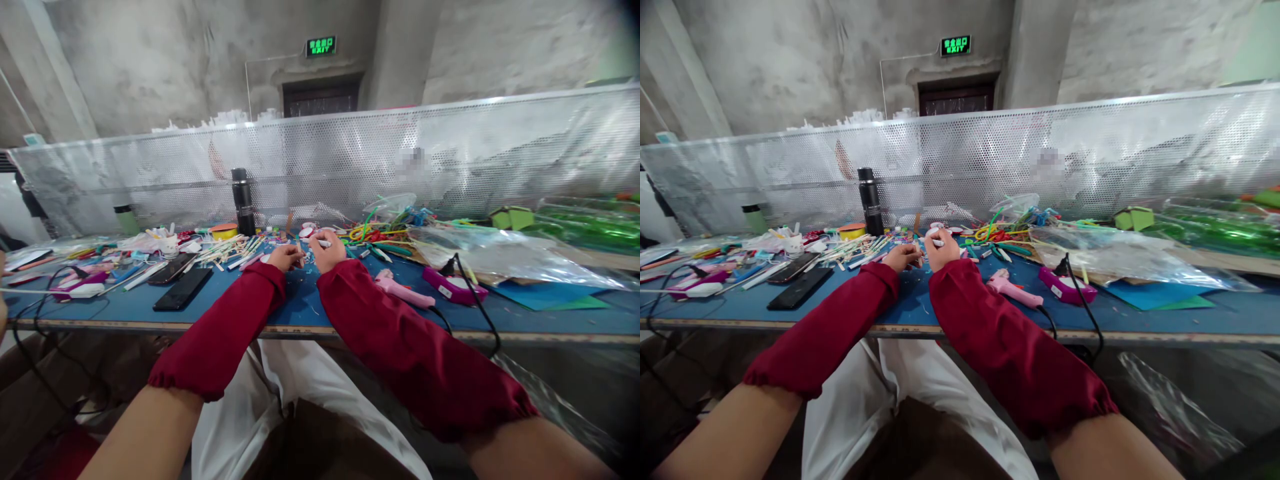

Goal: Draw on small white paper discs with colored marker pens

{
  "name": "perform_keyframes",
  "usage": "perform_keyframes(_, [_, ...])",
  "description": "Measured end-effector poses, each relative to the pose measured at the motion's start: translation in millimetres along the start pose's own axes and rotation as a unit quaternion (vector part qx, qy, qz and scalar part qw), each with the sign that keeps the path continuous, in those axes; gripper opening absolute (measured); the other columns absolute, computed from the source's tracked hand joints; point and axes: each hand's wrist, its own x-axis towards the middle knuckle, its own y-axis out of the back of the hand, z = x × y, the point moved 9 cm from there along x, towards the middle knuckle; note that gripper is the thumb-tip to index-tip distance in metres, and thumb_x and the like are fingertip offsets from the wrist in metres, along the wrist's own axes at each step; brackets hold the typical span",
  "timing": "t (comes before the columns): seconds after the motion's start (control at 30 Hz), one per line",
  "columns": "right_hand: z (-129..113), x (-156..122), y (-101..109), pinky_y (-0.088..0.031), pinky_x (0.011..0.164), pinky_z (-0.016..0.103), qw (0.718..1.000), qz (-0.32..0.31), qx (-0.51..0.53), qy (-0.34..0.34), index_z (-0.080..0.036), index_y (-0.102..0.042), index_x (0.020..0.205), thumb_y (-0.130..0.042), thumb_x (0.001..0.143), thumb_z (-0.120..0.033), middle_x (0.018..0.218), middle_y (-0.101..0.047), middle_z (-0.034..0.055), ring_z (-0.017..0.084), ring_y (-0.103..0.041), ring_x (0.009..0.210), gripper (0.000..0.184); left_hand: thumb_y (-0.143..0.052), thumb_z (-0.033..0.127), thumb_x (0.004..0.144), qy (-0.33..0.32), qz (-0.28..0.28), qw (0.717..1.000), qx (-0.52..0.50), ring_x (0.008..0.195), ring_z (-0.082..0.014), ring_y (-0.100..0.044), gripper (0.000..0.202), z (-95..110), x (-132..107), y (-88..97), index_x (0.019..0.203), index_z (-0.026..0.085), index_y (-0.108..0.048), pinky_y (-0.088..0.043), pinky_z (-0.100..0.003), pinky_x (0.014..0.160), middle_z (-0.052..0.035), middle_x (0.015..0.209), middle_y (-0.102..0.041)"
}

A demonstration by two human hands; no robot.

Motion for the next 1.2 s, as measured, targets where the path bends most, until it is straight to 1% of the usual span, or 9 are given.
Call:
perform_keyframes(0.17, [0.0, -0.5, -2.7, -0.046, 0.065, 0.030, 1.000, -0.018, -0.005, 0.001, -0.025, -0.057, 0.071, -0.058, 0.080, -0.040, 0.071, -0.067, 0.0002, 0.018, -0.059, 0.068, 0.017, -0.074, 0.023, 0.088, -0.006, 0.001, 1.000, -0.005, 0.060, -0.0110, -0.065, 0.013, -1.5, 1.3, -0.5, 0.081, 0.014, -0.067, -0.039, -0.019, 0.054, -0.0015, 0.068, -0.070])
perform_keyframes(0.3, [0.6, -0.5, -1.1, -0.048, 0.067, 0.031, 1.000, -0.010, 0.004, -0.005, -0.026, -0.059, 0.074, -0.058, 0.080, -0.037, 0.072, -0.068, 0.0003, 0.019, -0.061, 0.071, 0.013, -0.072, 0.023, 0.088, -0.002, 0.004, 1.000, -0.004, 0.061, -0.0113, -0.066, 0.011, -4.0, 2.3, 0.0, 0.082, 0.014, -0.067, -0.038, -0.019, 0.053, -0.0009, 0.068, -0.070])
perform_keyframes(0.47, [0.7, -0.7, -3.2, -0.048, 0.068, 0.030, 1.000, -0.015, -0.006, 0.000, -0.025, -0.059, 0.072, -0.059, 0.081, -0.038, 0.074, -0.067, 0.0005, 0.018, -0.060, 0.069, 0.016, -0.075, 0.025, 0.087, -0.008, -0.001, 1.000, -0.006, 0.061, -0.0109, -0.066, 0.013, -3.4, 2.7, -0.2, 0.083, 0.014, -0.067, -0.039, -0.018, 0.052, -0.0006, 0.069, -0.070])
perform_keyframes(0.57, [3.3, -0.8, -2.4, -0.048, 0.068, 0.030, 1.000, -0.008, -0.003, -0.009, -0.024, -0.060, 0.075, -0.059, 0.081, -0.037, 0.073, -0.067, 0.0007, 0.018, -0.061, 0.071, 0.014, -0.071, 0.021, 0.089, 0.002, 0.004, 1.000, -0.002, 0.061, -0.0109, -0.066, 0.010, -3.8, 2.2, 0.9, 0.083, 0.013, -0.068, -0.039, -0.019, 0.053, -0.0011, 0.069, -0.070])
perform_keyframes(0.67, [1.8, -1.1, -3.1, -0.048, 0.068, 0.030, 1.000, -0.012, 0.002, 0.000, -0.025, -0.059, 0.073, -0.058, 0.081, -0.037, 0.073, -0.067, 0.0004, 0.018, -0.061, 0.070, 0.015, -0.067, 0.017, 0.090, 0.003, 0.006, 1.000, 0.003, 0.062, -0.0114, -0.066, 0.009, -2.4, 1.1, 1.1, 0.082, 0.013, -0.068, -0.041, -0.020, 0.055, -0.0016, 0.069, -0.071])
perform_keyframes(0.77, [-0.4, -1.5, -2.4, -0.048, 0.068, 0.030, 1.000, -0.013, -0.008, 0.006, -0.024, -0.059, 0.072, -0.059, 0.080, -0.038, 0.073, -0.068, 0.0006, 0.018, -0.060, 0.069, 0.016, -0.071, 0.020, 0.089, -0.001, 0.006, 1.000, 0.000, 0.062, -0.0116, -0.066, 0.011, -1.2, 0.3, 1.0, 0.081, 0.013, -0.067, -0.042, -0.020, 0.056, -0.0017, 0.069, -0.070])
perform_keyframes(0.93, [-1.6, -1.4, -0.1, -0.048, 0.069, 0.031, 1.000, -0.009, -0.012, 0.002, -0.024, -0.060, 0.073, -0.058, 0.081, -0.037, 0.074, -0.068, 0.0013, 0.018, -0.061, 0.070, 0.016, -0.079, 0.025, 0.084, -0.006, -0.002, 1.000, -0.017, 0.058, -0.0105, -0.065, 0.020, -0.6, 0.8, -0.2, 0.077, 0.013, -0.064, -0.038, -0.018, 0.052, -0.0014, 0.067, -0.070])
perform_keyframes(1.03, [-1.9, -1.0, -1.2, -0.048, 0.069, 0.031, 1.000, -0.014, -0.016, 0.008, -0.024, -0.060, 0.072, -0.058, 0.081, -0.038, 0.075, -0.069, 0.0015, 0.018, -0.061, 0.070, 0.017, -0.080, 0.026, 0.084, -0.011, -0.005, 1.000, -0.018, 0.058, -0.0103, -0.065, 0.020, -0.6, 1.8, -0.1, 0.079, 0.014, -0.065, -0.038, -0.018, 0.052, -0.0011, 0.067, -0.070])
perform_keyframes(1.2, [3.0, -0.5, -1.1, -0.049, 0.070, 0.031, 1.000, -0.010, -0.019, -0.008, -0.024, -0.061, 0.075, -0.058, 0.082, -0.037, 0.075, -0.069, 0.0014, 0.019, -0.062, 0.072, 0.015, -0.079, 0.026, 0.084, -0.003, -0.001, 1.000, -0.017, 0.059, -0.0110, -0.066, 0.018, -3.3, 3.0, 0.3, 0.082, 0.013, -0.067, -0.039, -0.019, 0.053, -0.0012, 0.067, -0.070])
